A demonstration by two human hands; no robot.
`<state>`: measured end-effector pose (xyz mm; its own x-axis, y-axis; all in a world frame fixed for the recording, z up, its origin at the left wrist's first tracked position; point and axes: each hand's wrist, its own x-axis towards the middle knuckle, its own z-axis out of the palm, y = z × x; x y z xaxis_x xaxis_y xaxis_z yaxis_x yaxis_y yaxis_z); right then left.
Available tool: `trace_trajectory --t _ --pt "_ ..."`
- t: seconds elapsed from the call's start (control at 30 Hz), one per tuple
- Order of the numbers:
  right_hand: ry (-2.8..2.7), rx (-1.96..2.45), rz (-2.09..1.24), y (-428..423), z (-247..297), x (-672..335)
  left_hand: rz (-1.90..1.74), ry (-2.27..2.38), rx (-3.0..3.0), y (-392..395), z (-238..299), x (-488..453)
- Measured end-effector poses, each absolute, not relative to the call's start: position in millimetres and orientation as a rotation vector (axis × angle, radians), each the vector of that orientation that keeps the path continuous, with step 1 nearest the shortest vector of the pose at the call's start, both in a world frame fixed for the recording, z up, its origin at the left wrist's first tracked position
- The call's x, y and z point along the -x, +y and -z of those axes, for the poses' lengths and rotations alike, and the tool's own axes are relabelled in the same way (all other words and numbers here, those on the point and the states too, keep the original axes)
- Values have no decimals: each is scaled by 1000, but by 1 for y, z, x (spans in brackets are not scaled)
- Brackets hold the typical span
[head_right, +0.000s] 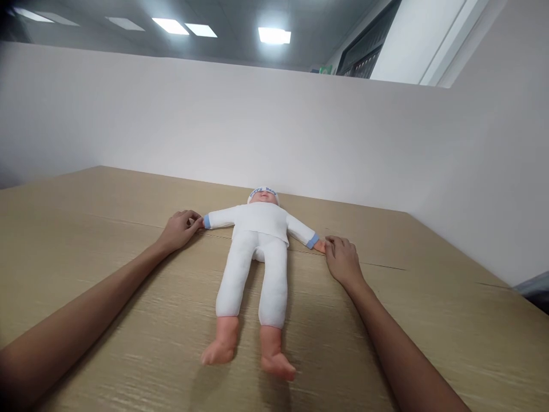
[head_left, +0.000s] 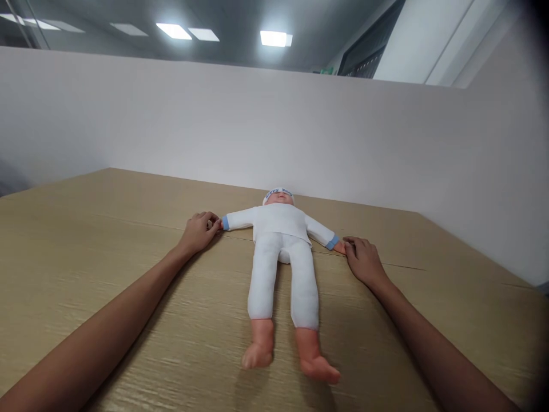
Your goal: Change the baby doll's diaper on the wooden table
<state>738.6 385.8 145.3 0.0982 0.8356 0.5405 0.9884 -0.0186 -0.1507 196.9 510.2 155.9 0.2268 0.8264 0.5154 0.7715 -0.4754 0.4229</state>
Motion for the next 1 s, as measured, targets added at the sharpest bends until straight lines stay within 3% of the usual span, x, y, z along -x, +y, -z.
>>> trace_trajectory --t 1.0 --pt "-1739 2136 346 336 -145 -695 -875 1758 -2422 452 -151 -199"
